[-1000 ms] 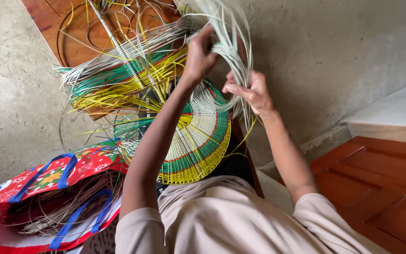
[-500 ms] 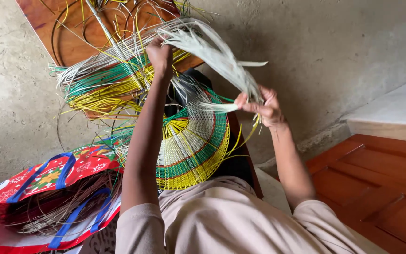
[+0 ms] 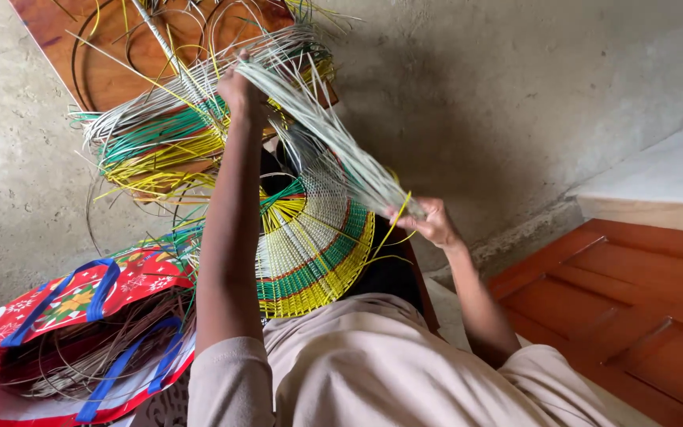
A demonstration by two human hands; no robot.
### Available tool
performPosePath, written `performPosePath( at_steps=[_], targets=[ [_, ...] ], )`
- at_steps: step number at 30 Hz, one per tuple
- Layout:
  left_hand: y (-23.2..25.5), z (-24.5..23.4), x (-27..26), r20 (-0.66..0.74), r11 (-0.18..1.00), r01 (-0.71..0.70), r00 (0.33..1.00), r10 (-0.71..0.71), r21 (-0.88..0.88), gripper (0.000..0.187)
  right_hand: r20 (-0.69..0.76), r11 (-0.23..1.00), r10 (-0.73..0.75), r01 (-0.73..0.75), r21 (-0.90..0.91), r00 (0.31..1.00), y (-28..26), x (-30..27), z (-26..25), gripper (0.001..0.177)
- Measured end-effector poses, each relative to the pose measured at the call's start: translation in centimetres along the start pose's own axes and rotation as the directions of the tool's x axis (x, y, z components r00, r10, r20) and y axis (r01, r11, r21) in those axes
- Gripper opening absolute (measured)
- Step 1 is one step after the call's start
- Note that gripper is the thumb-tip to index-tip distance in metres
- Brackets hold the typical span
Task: Weaving colorful strips of material into a circular mat on a wooden frame
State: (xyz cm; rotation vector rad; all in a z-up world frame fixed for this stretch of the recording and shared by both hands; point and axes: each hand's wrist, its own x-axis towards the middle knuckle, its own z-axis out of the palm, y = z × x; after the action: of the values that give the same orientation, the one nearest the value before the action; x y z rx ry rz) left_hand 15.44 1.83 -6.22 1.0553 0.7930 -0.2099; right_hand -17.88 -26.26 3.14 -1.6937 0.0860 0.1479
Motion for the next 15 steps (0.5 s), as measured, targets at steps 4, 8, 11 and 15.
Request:
performPosePath(
  at_steps=[4, 8, 11, 15],
  targets=[
    [-0.2, -1.3, 2.8, -0.030, 0.994, -0.096, 0.995, 0.094, -0.044, 0.033, 0.182, 0.884, 0.074, -0.149, 0.442, 0.981, 5.3, -3.1, -2.6, 0.008],
    [0.5, -3.0, 6.3, -0.080, 0.970, -0.222, 0.973, 0.214, -0.101, 0.049, 0.013, 0.823, 0.417, -0.383, 0.420, 0.909, 11.9, -6.9, -7.0, 0.037],
    [0.9, -3.7, 9.3, -0.128, 0.943, -0.305, 0.949, 0.288, -0.134, 0.060, -0.180, 0.678, 0.696, -0.554, 0.483, 0.695, 15.3, -8.8, -8.9, 0.058],
    [6.6, -3.8, 5.5, -0.177, 0.888, -0.363, 0.930, 0.323, -0.283, 0.038, -0.349, 0.617, 0.785, -0.596, 0.514, 0.512, 23.4, -12.5, -9.9, 0.047]
  ],
)
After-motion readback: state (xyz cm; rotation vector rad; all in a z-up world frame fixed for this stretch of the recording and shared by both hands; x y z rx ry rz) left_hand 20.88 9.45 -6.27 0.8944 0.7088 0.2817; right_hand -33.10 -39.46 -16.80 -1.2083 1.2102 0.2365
